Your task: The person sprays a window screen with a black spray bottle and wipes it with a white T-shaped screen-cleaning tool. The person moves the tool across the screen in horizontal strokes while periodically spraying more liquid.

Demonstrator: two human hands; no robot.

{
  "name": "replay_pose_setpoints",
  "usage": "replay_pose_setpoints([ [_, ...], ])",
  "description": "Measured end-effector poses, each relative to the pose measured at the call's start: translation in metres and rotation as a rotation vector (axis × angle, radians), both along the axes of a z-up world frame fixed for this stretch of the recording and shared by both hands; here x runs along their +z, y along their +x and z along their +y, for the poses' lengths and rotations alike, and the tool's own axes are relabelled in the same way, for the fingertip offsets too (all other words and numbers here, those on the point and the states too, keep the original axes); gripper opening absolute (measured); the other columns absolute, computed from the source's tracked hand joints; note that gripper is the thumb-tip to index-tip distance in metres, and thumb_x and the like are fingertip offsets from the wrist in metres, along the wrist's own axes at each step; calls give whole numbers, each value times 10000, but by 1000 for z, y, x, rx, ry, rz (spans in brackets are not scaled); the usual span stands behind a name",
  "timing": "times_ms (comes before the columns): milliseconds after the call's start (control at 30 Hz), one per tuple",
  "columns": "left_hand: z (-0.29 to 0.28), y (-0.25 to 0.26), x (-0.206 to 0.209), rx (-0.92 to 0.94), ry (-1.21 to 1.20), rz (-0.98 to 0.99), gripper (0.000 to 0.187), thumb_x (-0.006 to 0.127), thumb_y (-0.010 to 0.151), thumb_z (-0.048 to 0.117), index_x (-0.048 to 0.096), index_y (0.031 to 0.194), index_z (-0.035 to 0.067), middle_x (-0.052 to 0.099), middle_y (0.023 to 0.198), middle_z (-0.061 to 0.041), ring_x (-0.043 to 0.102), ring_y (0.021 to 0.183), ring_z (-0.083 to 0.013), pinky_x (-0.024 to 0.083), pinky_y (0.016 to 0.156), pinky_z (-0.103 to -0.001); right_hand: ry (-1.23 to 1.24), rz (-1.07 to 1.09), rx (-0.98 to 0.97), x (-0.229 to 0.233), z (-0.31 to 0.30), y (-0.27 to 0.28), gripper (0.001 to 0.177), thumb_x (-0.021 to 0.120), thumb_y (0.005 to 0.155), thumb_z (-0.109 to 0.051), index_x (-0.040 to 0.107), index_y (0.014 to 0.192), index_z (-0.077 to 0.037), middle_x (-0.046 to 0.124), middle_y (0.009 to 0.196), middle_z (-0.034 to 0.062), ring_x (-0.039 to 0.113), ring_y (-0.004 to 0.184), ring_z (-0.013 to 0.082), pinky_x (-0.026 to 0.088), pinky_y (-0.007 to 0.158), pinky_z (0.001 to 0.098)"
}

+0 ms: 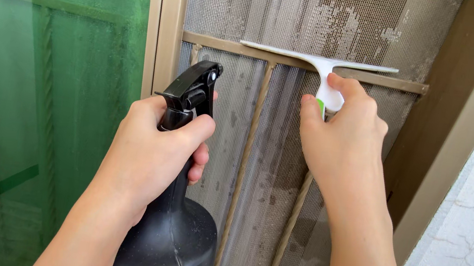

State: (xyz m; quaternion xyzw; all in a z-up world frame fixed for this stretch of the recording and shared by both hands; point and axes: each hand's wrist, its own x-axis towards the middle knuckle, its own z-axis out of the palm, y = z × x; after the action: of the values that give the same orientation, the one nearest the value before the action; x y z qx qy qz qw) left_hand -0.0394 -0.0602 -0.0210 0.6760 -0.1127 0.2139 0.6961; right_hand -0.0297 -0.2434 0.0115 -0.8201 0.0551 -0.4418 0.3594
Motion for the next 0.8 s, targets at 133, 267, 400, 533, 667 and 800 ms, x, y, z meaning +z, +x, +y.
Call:
replay_pose_setpoints([
  [133,-4,-4,-8,-18,-6,-89,313,642,823,124,753,1108,52,613,581,-53,552,450,-140,476,449,-320,-99,-141,61,-8,-8,9,519,701,914,-282,595,1376,-71,725,1033,244,747,855,325,568,775,440],
  [267,-4,-8,-11,-33,0,-141,327,650,864,113,763,1166,57,618,595,-53,563,459,-145,483,445,-325,-117,-184,113,-13,-12,14,531,698,917,-271,580,1379,-38,705,1132,271,730,1003,356,563,856,445],
  [400,-7,-17,-4,17,-6,-86,305,624,812,116,751,1081,49,582,537,-47,532,418,-143,449,419,-322,-110,-163,124,-12,-10,13,549,691,919,-275,552,1393,-35,679,1186,274,723,1015,365,567,853,453],
  [533,-8,-18,-4,-1,-10,-114,309,626,813,110,741,1094,56,585,544,-42,530,422,-137,453,421,-318,-51,-93,122,-13,-12,14,571,687,908,-289,542,1418,-78,719,1139,254,743,979,337,572,851,459],
  [667,-7,-8,-8,-35,3,-157,339,633,849,100,750,1164,61,599,575,-46,547,447,-139,469,438,-321,-140,-196,113,-16,-13,17,558,714,918,-278,560,1400,-42,698,1152,250,712,969,342,559,816,468],
  [800,-8,1,-6,-50,7,-170,371,641,875,98,774,1220,72,608,589,-56,553,452,-149,474,440,-328,-24,-75,105,-14,-9,13,577,702,887,-287,555,1411,-97,737,1018,206,764,851,286,582,804,435],
])
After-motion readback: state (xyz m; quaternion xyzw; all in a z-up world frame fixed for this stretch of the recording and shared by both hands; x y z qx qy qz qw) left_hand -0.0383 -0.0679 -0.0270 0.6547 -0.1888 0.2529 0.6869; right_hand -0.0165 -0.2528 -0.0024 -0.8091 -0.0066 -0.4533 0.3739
